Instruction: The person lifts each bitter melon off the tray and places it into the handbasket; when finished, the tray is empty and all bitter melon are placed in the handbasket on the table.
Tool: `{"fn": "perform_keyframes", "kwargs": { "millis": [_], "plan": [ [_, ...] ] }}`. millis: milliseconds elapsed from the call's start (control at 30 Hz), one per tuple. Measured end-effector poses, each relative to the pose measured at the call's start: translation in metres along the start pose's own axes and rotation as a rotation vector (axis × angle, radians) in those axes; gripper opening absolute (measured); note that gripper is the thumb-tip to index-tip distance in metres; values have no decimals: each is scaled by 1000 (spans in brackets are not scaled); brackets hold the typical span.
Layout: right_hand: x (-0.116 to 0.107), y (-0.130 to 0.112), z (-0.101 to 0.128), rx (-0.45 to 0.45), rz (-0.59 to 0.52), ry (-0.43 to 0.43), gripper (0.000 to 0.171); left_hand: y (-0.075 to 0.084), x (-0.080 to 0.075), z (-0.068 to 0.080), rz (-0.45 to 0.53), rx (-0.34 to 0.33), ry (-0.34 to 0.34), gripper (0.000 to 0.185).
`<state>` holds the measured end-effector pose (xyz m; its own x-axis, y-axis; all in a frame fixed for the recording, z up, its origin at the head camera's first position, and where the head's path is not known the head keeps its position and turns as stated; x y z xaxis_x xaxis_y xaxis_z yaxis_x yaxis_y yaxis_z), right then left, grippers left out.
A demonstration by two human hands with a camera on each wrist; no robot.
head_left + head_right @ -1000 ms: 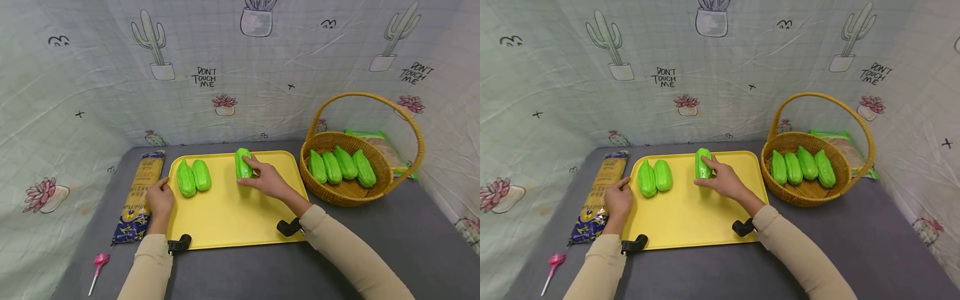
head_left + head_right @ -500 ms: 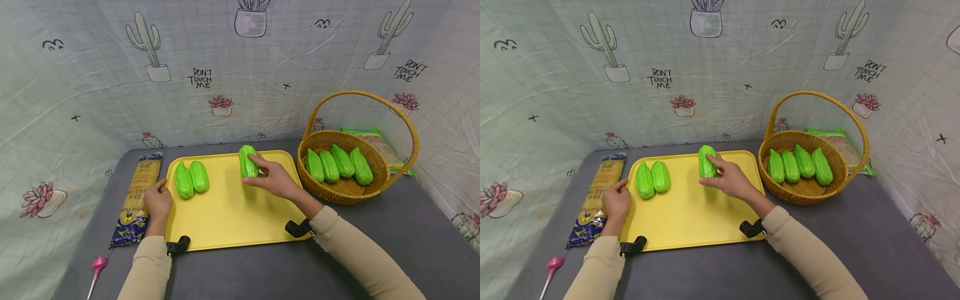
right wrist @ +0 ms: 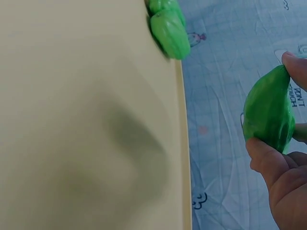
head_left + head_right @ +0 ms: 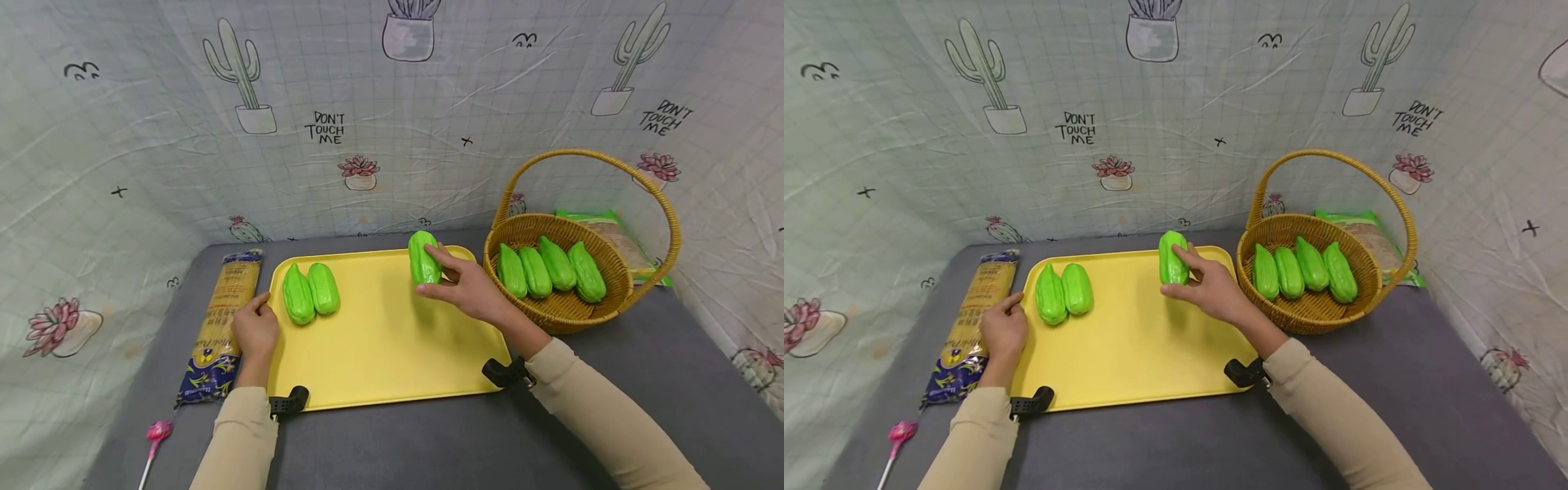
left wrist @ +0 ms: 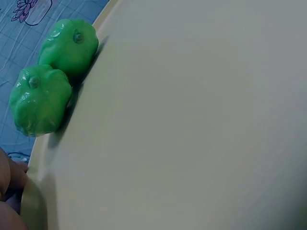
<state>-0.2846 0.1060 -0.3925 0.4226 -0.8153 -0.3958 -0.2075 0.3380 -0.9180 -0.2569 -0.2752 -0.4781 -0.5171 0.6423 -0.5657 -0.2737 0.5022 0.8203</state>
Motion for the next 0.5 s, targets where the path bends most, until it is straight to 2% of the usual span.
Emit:
{"fn": "perform_keyframes", "kwargs": {
  "millis": [500],
  "plan": [
    [-33, 12, 17, 22, 54, 54, 84, 2, -1, -1, 10, -22, -23, 38]
  ]
}}
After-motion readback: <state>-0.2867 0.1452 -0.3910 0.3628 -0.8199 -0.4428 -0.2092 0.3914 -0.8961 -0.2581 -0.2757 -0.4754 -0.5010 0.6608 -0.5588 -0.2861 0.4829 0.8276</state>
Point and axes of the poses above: each hand's wrist, its own z-axis away from the middle knuckle, its own x-axis out of the palm, y = z × x, the point moved 6 cm from there along -z, towards the middle knuckle, and after that the axes turned 1 degree about -y, right-handed, at the moved point
